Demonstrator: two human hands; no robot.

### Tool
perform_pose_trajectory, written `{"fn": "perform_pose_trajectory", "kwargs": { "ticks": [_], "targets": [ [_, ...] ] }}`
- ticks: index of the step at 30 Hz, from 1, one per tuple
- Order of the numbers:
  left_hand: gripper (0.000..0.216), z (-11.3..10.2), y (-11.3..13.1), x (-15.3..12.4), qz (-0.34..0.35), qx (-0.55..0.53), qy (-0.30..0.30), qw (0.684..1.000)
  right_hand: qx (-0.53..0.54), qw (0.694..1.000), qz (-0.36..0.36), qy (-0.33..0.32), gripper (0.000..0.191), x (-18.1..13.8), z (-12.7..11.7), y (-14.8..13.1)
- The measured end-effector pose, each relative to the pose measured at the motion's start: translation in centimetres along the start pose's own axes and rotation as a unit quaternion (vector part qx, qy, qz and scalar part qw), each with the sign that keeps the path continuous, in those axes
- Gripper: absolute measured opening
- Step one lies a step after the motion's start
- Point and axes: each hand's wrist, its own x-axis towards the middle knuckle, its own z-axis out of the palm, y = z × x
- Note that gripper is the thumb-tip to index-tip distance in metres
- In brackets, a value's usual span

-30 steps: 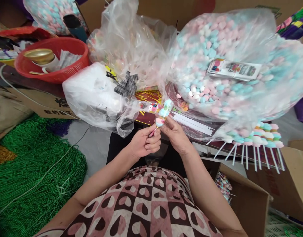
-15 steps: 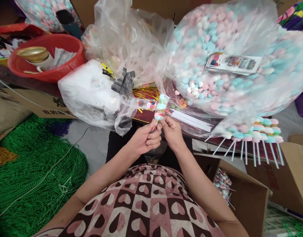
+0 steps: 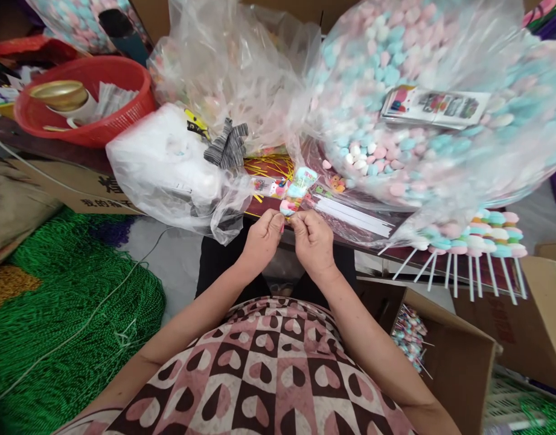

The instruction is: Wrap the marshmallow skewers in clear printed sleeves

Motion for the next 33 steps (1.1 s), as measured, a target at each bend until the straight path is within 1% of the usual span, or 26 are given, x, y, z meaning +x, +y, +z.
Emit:
{"fn": "perform_pose_trajectory", "kwargs": {
  "ticks": [1, 2, 3, 4, 6, 8, 10, 12, 13, 16, 19, 21, 23, 25, 29, 33],
  "targets": [
    [0.029, -0.1, 0.0, 0.0, 0.007, 0.015, 0.005, 1.000, 0.014, 1.000, 0.011, -0.018, 0.026, 0.1, -0.3, -0.1],
    [0.029, -0.2, 0.0, 0.0, -0.002, 0.008, 0.003, 1.000, 0.029, 0.999, 0.023, -0.037, 0.027, 0.2, -0.6, -0.1],
    [0.030, -0.2, 0.1, 0.0, -0.025, -0.018, -0.004, 1.000, 0.042, 0.997, 0.035, -0.050, 0.028, 0.3, -0.9, -0.2],
    [0.031, -0.2, 0.1, 0.0, -0.056, -0.055, -0.015, 0.997, 0.055, 0.996, 0.046, -0.055, 0.027, 0.4, -1.3, -0.3],
    [0.032, 0.0, 0.3, -0.1, -0.106, -0.122, -0.039, 0.986, 0.068, 0.996, 0.049, -0.035, 0.021, 0.4, -1.9, -0.5],
    [0.032, 0.2, 0.5, -0.2, -0.126, -0.159, -0.057, 0.977, 0.047, 0.999, 0.009, -0.012, 0.019, 0.3, -2.2, -0.5],
    [0.034, 0.3, 0.7, -0.3, -0.136, -0.178, -0.068, 0.972, -0.011, 0.998, -0.067, -0.016, 0.023, 0.1, -2.2, -0.3],
    [0.035, 0.4, 0.8, -0.4, -0.147, -0.186, -0.074, 0.969, -0.082, 0.987, -0.139, -0.024, 0.022, 0.0, -1.9, 0.0],
    [0.035, 0.5, 0.8, -0.4, -0.150, -0.187, -0.073, 0.968, -0.113, 0.980, -0.164, -0.021, 0.021, 0.0, -1.7, 0.3],
    [0.036, 0.6, 0.8, -0.4, -0.138, -0.173, -0.056, 0.974, -0.184, 0.962, -0.201, -0.002, 0.017, 0.0, -1.2, 1.0],
    [0.038, 0.6, 0.6, -0.4, -0.106, -0.147, -0.032, 0.983, -0.218, 0.947, -0.237, 0.002, 0.015, 0.2, -1.0, 1.4],
    [0.040, 0.7, 0.5, -0.4, -0.093, -0.131, -0.017, 0.987, -0.222, 0.943, -0.247, -0.002, 0.017, 0.2, -1.1, 1.5],
    [0.040, 0.6, 0.4, -0.3, -0.095, -0.121, -0.009, 0.988, -0.228, 0.944, -0.240, -0.012, 0.020, 0.1, -1.2, 1.4],
    [0.039, 0.6, 0.2, -0.3, -0.112, -0.116, -0.014, 0.987, -0.241, 0.941, -0.235, -0.024, 0.020, 0.1, -1.3, 1.5],
    [0.036, 0.6, -0.2, -0.2, -0.150, -0.128, -0.026, 0.980, -0.265, 0.929, -0.255, -0.041, 0.018, 0.5, -1.2, 2.0],
    [0.034, 0.9, -0.3, -0.3, -0.153, -0.162, -0.015, 0.975, -0.271, 0.927, -0.257, -0.032, 0.019, 0.8, -0.6, 2.3]
  ]
}}
